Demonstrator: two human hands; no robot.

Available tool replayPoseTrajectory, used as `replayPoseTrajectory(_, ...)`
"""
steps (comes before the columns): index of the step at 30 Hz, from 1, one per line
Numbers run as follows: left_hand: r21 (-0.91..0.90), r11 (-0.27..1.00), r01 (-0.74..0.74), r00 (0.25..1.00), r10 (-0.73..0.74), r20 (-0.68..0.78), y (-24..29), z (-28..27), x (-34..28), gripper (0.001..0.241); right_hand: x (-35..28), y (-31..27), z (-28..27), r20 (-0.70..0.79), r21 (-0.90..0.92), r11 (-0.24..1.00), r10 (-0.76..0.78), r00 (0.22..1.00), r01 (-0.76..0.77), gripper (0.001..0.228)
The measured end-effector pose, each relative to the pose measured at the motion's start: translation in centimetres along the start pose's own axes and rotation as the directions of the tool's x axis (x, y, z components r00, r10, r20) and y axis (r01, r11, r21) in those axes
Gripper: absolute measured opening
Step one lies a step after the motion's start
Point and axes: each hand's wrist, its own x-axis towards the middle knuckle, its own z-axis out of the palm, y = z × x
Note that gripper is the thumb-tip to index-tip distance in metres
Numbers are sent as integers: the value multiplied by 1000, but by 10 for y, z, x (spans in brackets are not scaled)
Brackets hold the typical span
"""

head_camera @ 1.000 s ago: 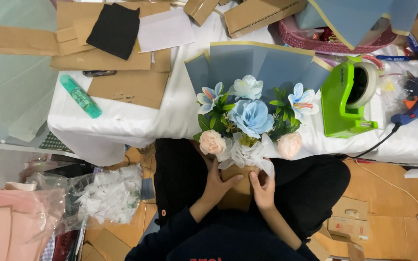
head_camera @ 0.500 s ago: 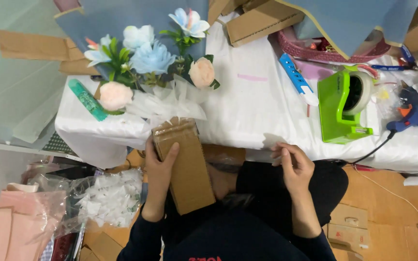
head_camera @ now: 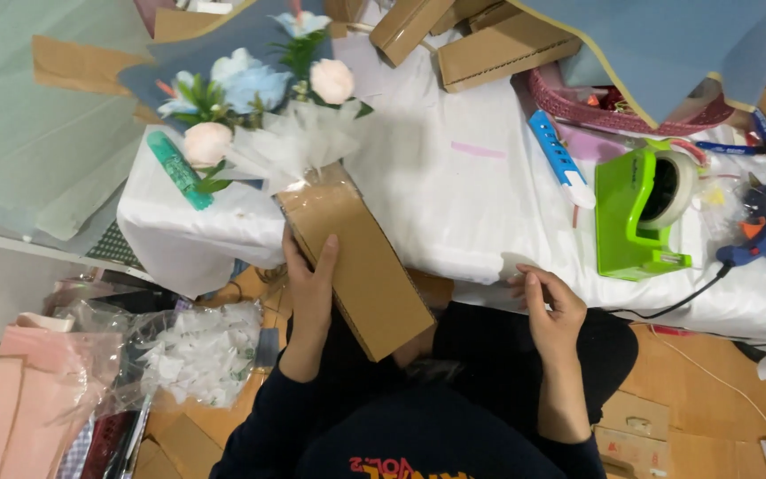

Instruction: The person wraps a bouquet of artificial flowers in blue paper, then folds and cuts a separate sheet of blue paper using a utility knife.

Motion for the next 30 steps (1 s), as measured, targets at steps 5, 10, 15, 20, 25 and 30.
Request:
replayPoseTrajectory(5,175,976,-127,992,127,15,-37,-10,33,104,38,-23,-6,-75,-559,732,-512,856,389,14)
replayPoseTrajectory(10,341,916,-209,978,192,85,-17,-19,53,102,119,-42,8,38,-703,529,-640,768,475,20)
replayPoseTrajectory(15,491,863,-120,993,109,51,-6,-30,63,92,192,5,13,31,-936,279,-542,840,214,34)
replayPoseTrajectory(20,438,893,-107,991,132,-28,0,-55,68,90,233,8,9,125,-971,86,-614,779,224,10)
replayPoseTrajectory(25,512,813,-277,940,339,-30,-14,-76,83,67,238,-20,-8,161,-924,153,-677,718,351,17)
replayPoseTrajectory(30,726,537,-431,815,577,56,3,-75,62,56,247,-99,-39,206,-907,96,-747,632,410,55)
